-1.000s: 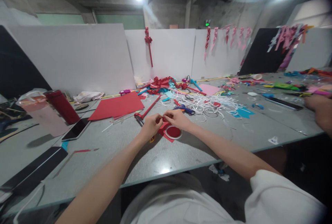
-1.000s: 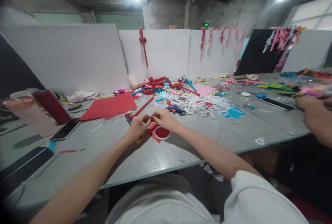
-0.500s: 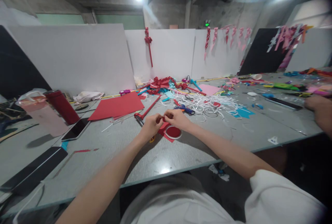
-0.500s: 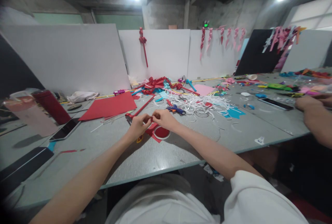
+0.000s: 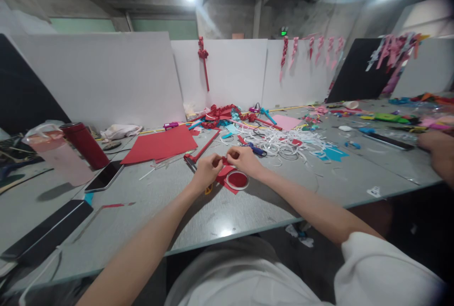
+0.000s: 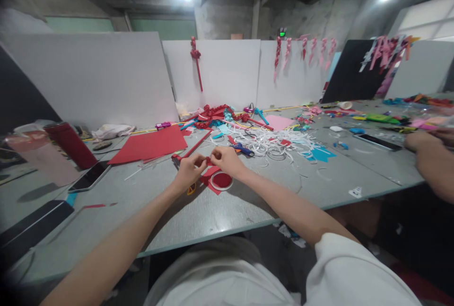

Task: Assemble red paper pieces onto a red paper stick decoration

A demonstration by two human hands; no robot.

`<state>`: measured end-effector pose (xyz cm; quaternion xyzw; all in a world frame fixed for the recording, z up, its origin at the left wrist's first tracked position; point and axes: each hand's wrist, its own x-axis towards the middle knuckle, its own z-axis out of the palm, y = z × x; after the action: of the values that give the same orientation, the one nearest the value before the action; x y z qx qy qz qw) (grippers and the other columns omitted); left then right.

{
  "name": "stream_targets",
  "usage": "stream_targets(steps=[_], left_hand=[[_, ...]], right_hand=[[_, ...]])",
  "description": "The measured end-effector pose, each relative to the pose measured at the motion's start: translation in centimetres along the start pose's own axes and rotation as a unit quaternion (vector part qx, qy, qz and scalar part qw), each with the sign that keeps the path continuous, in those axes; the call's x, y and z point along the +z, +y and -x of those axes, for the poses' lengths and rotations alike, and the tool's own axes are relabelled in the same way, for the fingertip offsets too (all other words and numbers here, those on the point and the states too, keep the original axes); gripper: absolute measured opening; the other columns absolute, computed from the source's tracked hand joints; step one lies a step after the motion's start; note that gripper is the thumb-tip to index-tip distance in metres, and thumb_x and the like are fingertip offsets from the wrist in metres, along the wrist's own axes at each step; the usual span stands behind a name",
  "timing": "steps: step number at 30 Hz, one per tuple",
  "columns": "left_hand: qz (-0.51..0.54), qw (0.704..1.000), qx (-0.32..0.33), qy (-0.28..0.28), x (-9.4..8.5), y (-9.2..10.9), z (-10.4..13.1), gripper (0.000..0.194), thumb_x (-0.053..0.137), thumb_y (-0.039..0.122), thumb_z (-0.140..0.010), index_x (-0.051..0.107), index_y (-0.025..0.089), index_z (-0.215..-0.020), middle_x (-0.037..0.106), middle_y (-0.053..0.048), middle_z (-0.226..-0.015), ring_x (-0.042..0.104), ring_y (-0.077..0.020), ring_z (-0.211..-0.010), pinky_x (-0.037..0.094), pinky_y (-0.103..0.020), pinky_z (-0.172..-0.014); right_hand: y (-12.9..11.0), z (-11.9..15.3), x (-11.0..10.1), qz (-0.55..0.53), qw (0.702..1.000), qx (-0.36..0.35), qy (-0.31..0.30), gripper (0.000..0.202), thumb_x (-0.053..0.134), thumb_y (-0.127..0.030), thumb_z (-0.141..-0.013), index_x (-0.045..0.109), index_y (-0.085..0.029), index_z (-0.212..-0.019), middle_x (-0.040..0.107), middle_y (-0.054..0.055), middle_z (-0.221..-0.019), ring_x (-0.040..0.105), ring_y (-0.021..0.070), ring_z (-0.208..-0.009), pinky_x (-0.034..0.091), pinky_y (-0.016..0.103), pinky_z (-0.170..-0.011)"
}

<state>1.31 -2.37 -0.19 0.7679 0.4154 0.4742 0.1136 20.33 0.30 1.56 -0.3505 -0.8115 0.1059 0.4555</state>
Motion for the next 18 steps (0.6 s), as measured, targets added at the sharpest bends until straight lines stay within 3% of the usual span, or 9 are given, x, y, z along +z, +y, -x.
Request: stream_targets(steps=[8,14,18], left_hand=[[0.13,0.973,-0.12,0.146,-0.5,-0.1,-1.0,0.02,0.063,0.035,-0.087,0.068,0.016,-0.09,0.074,-0.005,-0.076,0.066,-0.0147,-0.065,0.051,-0.025,-0.064],[0.152,0.966,-0.136,0.158,-0.5,-1.2,-1.4,0.021,0.063,0.037,-0.085,0.067,0.016,-0.087,0.074,-0.005,-0.075,0.065,-0.0137,-0.062,0.05,-0.024,-0.06],[0.152,0.966,-0.138,0.16,-0.4,-1.4,-1.3,0.022,0.063,0.038,-0.085,0.067,0.016,-0.089,0.074,-0.006,-0.075,0.064,-0.0135,-0.062,0.049,-0.024,-0.06]], right_hand=[[1.6,-1.4,-2.0,-0.025,0.987,0.071,0.143,0.014,0.06,-0.028,-0.082,0.068,-0.017,-0.076,0.062,0.0,-0.064,0.053,0.0125,-0.058,0.041,0.025,-0.059],[4.3,-2.9,-5.8,0.014,0.966,0.106,0.235,0.023,0.059,-0.035,-0.084,0.069,-0.015,-0.079,0.069,0.004,-0.071,0.059,0.0154,-0.065,0.045,0.026,-0.063],[6.8,-3.2,-9.4,0.117,0.951,0.124,0.258,0.023,0.058,-0.033,-0.083,0.072,-0.014,-0.08,0.072,0.007,-0.074,0.064,0.0184,-0.068,0.049,0.03,-0.071]])
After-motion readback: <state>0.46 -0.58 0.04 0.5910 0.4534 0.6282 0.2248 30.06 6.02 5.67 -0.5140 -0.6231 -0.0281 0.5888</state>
